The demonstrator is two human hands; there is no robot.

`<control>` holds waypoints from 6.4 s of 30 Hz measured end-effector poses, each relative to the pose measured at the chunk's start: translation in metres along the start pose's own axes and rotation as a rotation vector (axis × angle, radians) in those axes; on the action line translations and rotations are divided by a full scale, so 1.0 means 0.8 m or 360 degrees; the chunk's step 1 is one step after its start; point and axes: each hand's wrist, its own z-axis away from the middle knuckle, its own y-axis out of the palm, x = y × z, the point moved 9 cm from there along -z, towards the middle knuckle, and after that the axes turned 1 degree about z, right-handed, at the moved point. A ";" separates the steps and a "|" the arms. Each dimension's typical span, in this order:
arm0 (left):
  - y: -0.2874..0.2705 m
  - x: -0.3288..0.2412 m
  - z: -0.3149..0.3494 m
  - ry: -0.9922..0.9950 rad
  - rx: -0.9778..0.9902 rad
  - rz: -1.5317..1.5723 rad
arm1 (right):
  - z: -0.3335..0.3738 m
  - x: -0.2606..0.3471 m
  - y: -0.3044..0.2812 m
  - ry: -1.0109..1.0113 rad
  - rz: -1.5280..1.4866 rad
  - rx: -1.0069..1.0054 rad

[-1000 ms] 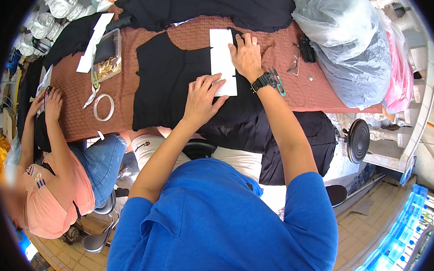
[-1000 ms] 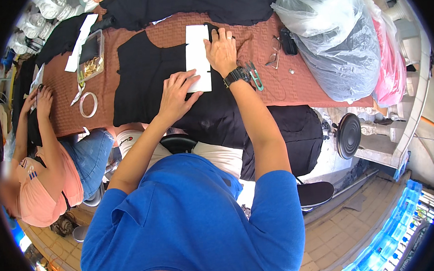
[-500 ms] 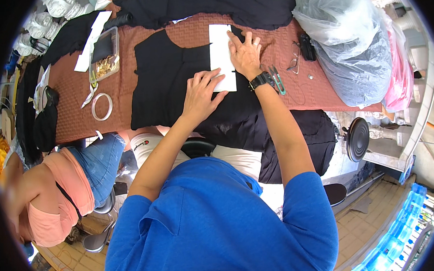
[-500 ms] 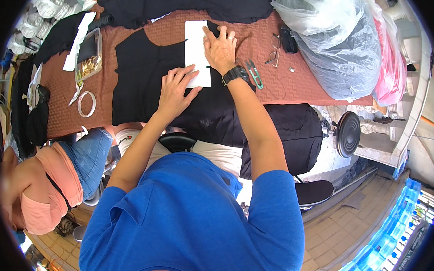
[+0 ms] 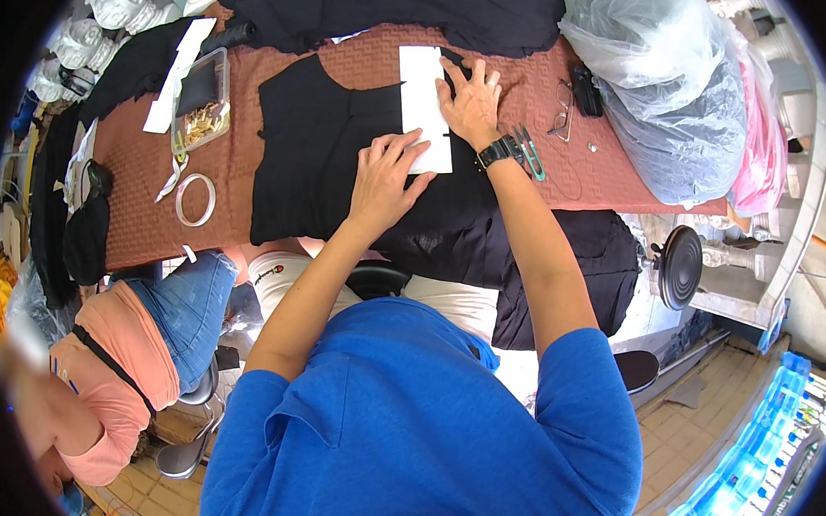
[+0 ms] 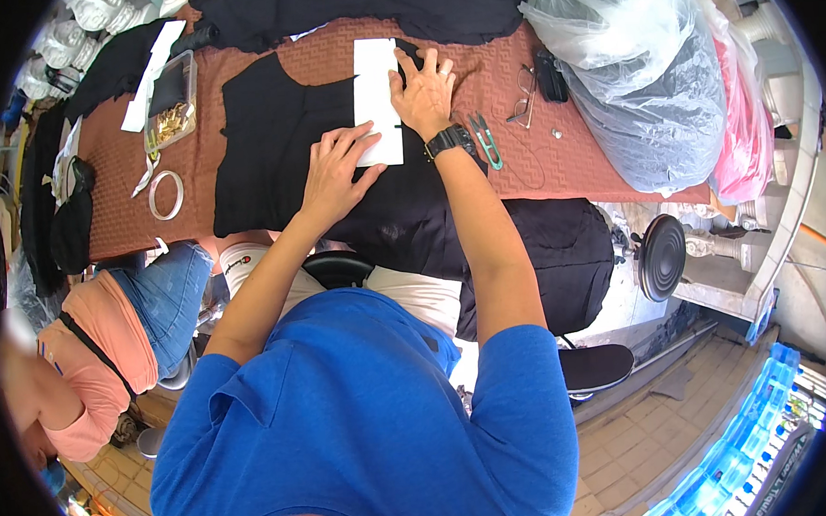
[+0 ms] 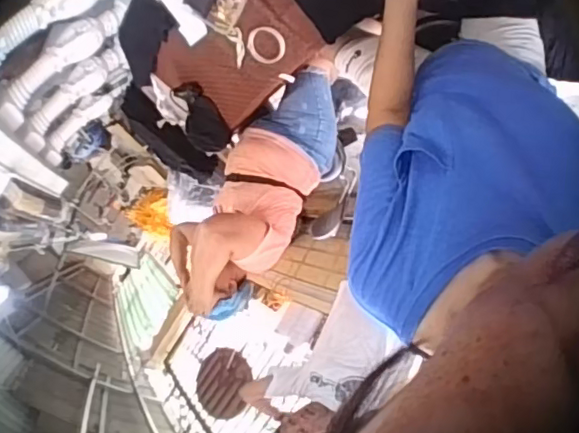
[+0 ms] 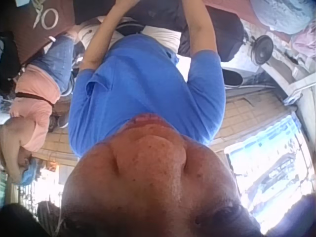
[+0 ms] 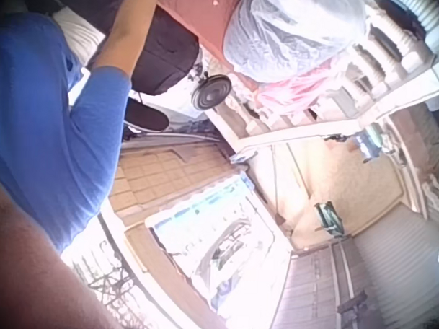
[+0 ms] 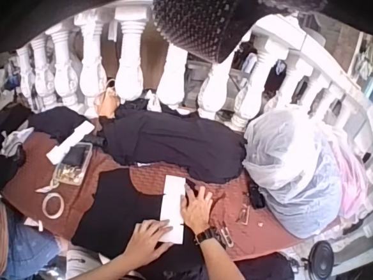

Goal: The person places small white labels onto black garment pieces, using a tool to secure them by hand.

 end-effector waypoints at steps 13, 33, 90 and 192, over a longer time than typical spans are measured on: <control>-0.002 0.003 0.004 -0.0001 -0.0058 -0.0011 | 0.000 0.006 -0.004 0.0020 0.0027 0.0044; -0.003 0.006 0.006 -0.0049 -0.0078 0.0021 | 0.001 0.010 -0.002 0.0053 0.0116 0.0099; -0.004 0.006 0.005 -0.0093 -0.0076 -0.0019 | -0.051 -0.015 0.014 -0.0181 0.0061 0.0871; 0.017 0.023 -0.010 0.0057 -0.0097 -0.0240 | -0.090 0.239 -0.039 -0.1014 -0.0201 0.0017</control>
